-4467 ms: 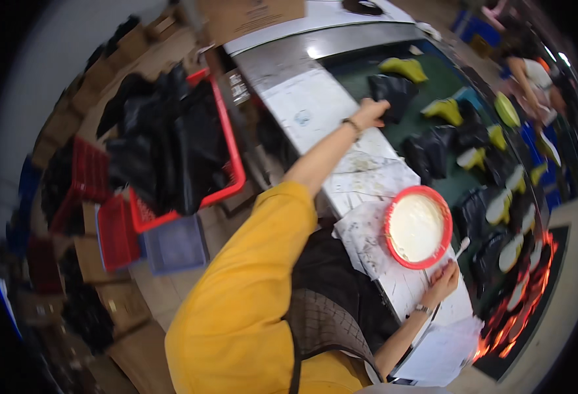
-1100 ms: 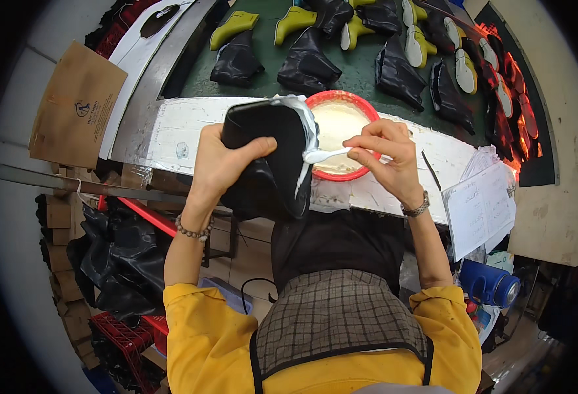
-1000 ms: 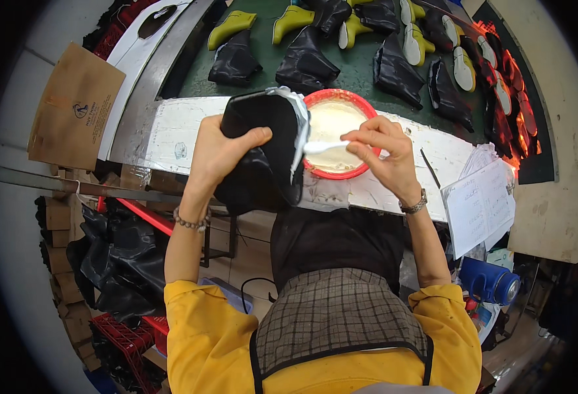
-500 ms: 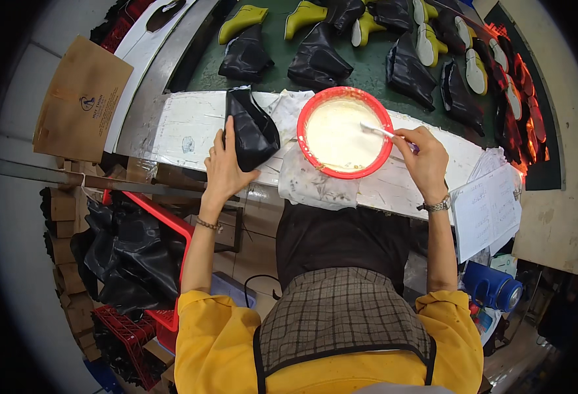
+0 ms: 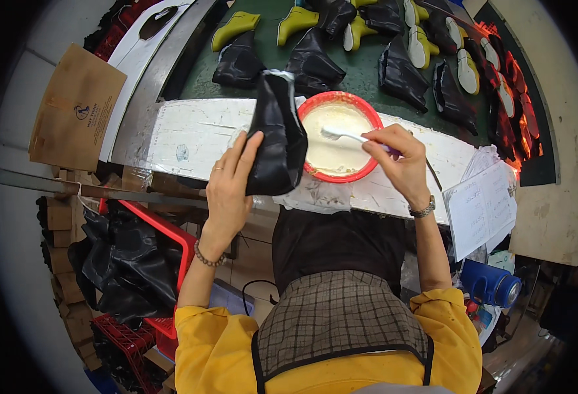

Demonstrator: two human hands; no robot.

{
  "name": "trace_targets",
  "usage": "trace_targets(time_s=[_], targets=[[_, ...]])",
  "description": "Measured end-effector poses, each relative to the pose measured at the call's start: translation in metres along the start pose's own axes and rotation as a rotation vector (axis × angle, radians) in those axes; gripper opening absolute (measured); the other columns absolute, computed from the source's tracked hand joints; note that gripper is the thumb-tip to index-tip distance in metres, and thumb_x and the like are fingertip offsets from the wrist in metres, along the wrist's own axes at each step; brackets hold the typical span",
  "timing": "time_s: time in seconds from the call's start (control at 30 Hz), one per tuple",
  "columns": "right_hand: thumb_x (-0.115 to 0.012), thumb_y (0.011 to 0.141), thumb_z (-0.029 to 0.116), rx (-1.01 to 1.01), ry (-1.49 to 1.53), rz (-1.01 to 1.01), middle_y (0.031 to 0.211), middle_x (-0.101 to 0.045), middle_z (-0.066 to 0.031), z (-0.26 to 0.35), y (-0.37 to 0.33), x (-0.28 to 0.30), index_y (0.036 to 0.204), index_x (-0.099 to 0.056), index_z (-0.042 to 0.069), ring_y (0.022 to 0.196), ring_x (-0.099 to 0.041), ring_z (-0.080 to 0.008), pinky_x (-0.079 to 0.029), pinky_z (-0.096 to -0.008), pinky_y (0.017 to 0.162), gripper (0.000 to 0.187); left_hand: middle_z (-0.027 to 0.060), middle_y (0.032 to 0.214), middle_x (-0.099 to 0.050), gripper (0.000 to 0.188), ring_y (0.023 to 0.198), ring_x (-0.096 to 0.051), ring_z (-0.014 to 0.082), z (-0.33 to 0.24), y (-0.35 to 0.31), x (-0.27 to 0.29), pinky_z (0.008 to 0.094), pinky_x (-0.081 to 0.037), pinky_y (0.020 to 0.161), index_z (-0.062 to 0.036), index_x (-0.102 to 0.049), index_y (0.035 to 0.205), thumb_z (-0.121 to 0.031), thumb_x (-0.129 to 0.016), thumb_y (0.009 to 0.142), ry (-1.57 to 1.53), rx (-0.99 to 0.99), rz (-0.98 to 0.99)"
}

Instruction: The recorder is applying glue to the edges of black shoe uppers using a small brush at a factory workstation.

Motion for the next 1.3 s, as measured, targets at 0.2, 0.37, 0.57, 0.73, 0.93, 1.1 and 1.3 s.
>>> trace_targets(time_s=[0.2, 0.37, 0.57, 0.73, 0.93, 1.1, 1.3], targets=[[-0.083, 0.087, 0.013, 0.023, -0.022, -0.011, 0.087, -0.072, -0.0040, 0.002, -0.001, 0.001, 0.101, -0.082, 0.006, 0.070, -0.062, -0.0087, -0.046, -0.0229, 0.058, 0.016, 0.0167, 0.157, -0.049, 0.097, 0.124, -0.056, 0.0494, -0.032, -0.004, 0.005, 0.0566, -0.045, 0.106, -0.0162, -0.051, 0.155, 0.015, -0.067, 0.064, -0.052, -0.079, 0.041], [-0.084, 0.087, 0.017, 0.019, -0.111, -0.079, 0.085, -0.072, -0.0030, -0.006, 0.007, 0.015, 0.098, -0.082, 0.007, 0.065, -0.061, -0.0098, -0.046, -0.0242, 0.057, 0.015, 0.0149, 0.155, -0.052, 0.082, 0.128, -0.056, 0.0486, -0.036, -0.010, 0.010, 0.0619, -0.042, 0.109, -0.0195, -0.059, 0.149, 0.003, -0.073, 0.072, -0.028, -0.140, 0.024], [-0.084, 0.086, 0.018, 0.026, -0.200, -0.147, 0.083, -0.071, -0.0030, -0.018, 0.030, 0.020, 0.098, -0.082, 0.007, 0.065, -0.061, -0.0107, -0.047, -0.0265, 0.059, 0.017, 0.0181, 0.149, -0.058, 0.073, 0.128, -0.058, 0.0474, -0.038, -0.014, 0.014, 0.0614, -0.041, 0.111, -0.0131, -0.064, 0.143, 0.001, -0.073, 0.072, -0.104, -0.192, -0.053], [-0.085, 0.083, 0.009, 0.161, -0.016, -0.093, 0.091, -0.071, -0.0048, -0.020, 0.022, 0.012, 0.100, -0.081, 0.005, 0.077, -0.066, -0.0131, -0.052, -0.0266, 0.068, 0.018, 0.0220, 0.146, -0.059, 0.072, 0.126, -0.062, 0.0421, -0.035, 0.000, 0.021, 0.0492, -0.047, 0.107, -0.0040, -0.059, 0.145, 0.007, -0.070, 0.075, -0.253, -0.106, -0.076], [-0.085, 0.082, 0.003, 0.123, 0.064, -0.100, 0.095, -0.070, -0.0061, -0.009, -0.003, 0.007, 0.101, -0.081, 0.003, 0.082, -0.067, -0.0133, -0.053, -0.0260, 0.072, 0.020, 0.0240, 0.144, -0.061, 0.066, 0.127, -0.063, 0.0406, -0.030, 0.007, 0.020, 0.0434, -0.048, 0.107, -0.0003, -0.057, 0.146, 0.003, -0.071, 0.082, -0.318, -0.056, -0.264], [-0.084, 0.082, 0.001, 0.112, 0.121, -0.072, 0.095, -0.070, -0.0058, 0.010, -0.020, 0.004, 0.101, -0.081, 0.003, 0.082, -0.066, -0.0117, -0.052, -0.0246, 0.071, 0.019, 0.0243, 0.145, -0.061, 0.064, 0.127, -0.063, 0.0422, -0.033, 0.013, 0.014, 0.0444, -0.048, 0.109, -0.0005, -0.059, 0.144, 0.000, -0.073, 0.082, -0.243, -0.099, -0.356], [-0.080, 0.089, 0.010, 0.109, -0.024, -0.186, 0.085, -0.070, -0.0012, -0.009, 0.010, 0.032, 0.102, -0.082, 0.006, 0.068, -0.057, -0.0062, -0.038, -0.0229, 0.057, 0.014, 0.0234, 0.141, -0.063, 0.059, 0.125, -0.064, 0.0424, -0.036, 0.014, 0.019, 0.0519, -0.047, 0.109, -0.0027, -0.066, 0.135, -0.007, -0.077, 0.077, -0.256, -0.275, -0.289]])
Point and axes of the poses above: each hand's wrist, its own y-axis towards the middle knuckle, its own x-axis out of the back of the hand, z = x × y, the point moved 3 cm from there along y, towards the middle knuckle
